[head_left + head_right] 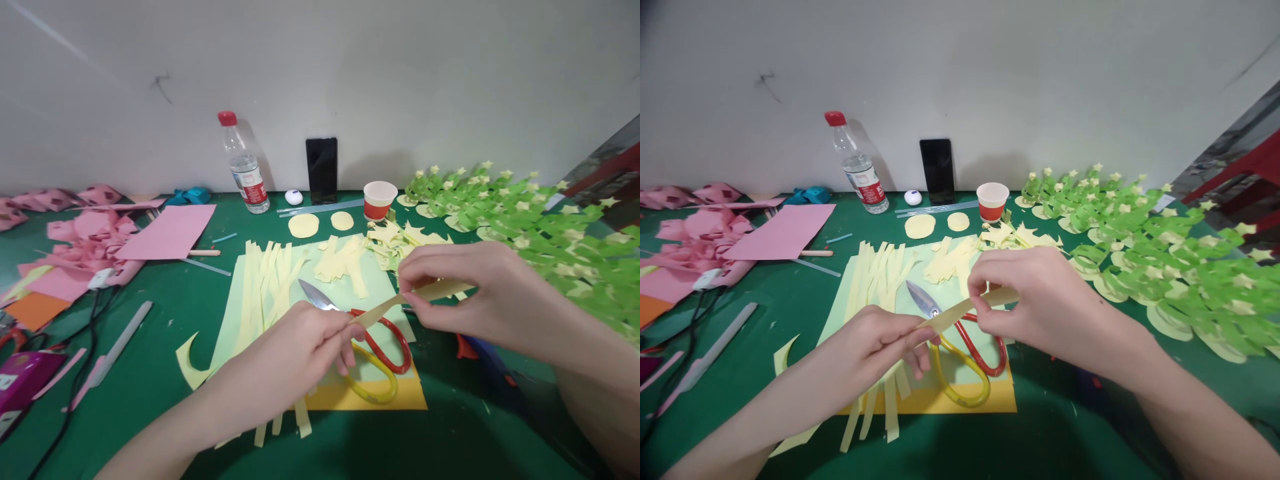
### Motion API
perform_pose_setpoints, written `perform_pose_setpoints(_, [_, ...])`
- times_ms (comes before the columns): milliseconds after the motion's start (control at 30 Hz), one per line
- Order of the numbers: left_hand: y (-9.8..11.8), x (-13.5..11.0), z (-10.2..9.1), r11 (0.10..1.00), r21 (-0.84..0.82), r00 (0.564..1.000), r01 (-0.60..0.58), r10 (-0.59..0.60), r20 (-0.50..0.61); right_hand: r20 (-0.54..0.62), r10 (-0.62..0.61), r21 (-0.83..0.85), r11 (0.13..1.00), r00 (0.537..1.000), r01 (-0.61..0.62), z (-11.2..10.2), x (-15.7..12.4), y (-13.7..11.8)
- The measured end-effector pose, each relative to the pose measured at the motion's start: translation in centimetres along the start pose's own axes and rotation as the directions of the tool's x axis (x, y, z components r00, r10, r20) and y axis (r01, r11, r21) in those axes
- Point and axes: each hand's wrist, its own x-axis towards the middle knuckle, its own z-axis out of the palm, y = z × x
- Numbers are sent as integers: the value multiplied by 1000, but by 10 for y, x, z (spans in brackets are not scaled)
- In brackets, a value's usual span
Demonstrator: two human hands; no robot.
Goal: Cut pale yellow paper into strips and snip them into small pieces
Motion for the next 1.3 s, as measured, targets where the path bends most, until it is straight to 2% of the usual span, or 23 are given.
perform_pose_setpoints(233, [2,-4,-10,992,125,1000,0,2,-22,-91,-19,-138,990,996,7,-19,-1,19])
perform_pose_setpoints(400, [1,-4,-18,968,251,999,-1,13,-46,-85,-58,-189,981,995,41,-27,-2,28])
perform_pose_setpoints(533, [-6,4,-13,899,437,994,-21,68,-91,-10,-44,-189,981,999,41,-17,-4,18])
perform_pose_setpoints(667, [-7,13,-1,897,435,975,-85,165,-148,72,-18,-177,984,997,31,-4,-5,4])
perform_pose_setpoints(767, [-6,14,4,902,409,966,-137,213,-146,11,-45,-236,971,999,47,0,-5,-1])
perform_pose_setpoints(900, [-4,10,6,882,435,949,-182,273,-157,-127,-209,-350,924,970,153,8,-3,-8])
perform_pose_setpoints(1033, [-5,5,8,853,484,934,-196,313,-173,-115,-325,-353,897,939,267,23,-1,-18])
perform_pose_setpoints(1167, [-4,3,11,836,514,942,-194,305,-140,-103,-329,-409,874,939,262,30,-3,-24])
perform_pose_setpoints(1300, [-3,3,13,803,579,945,-144,285,-160,-113,-317,-464,855,942,232,31,-5,-25])
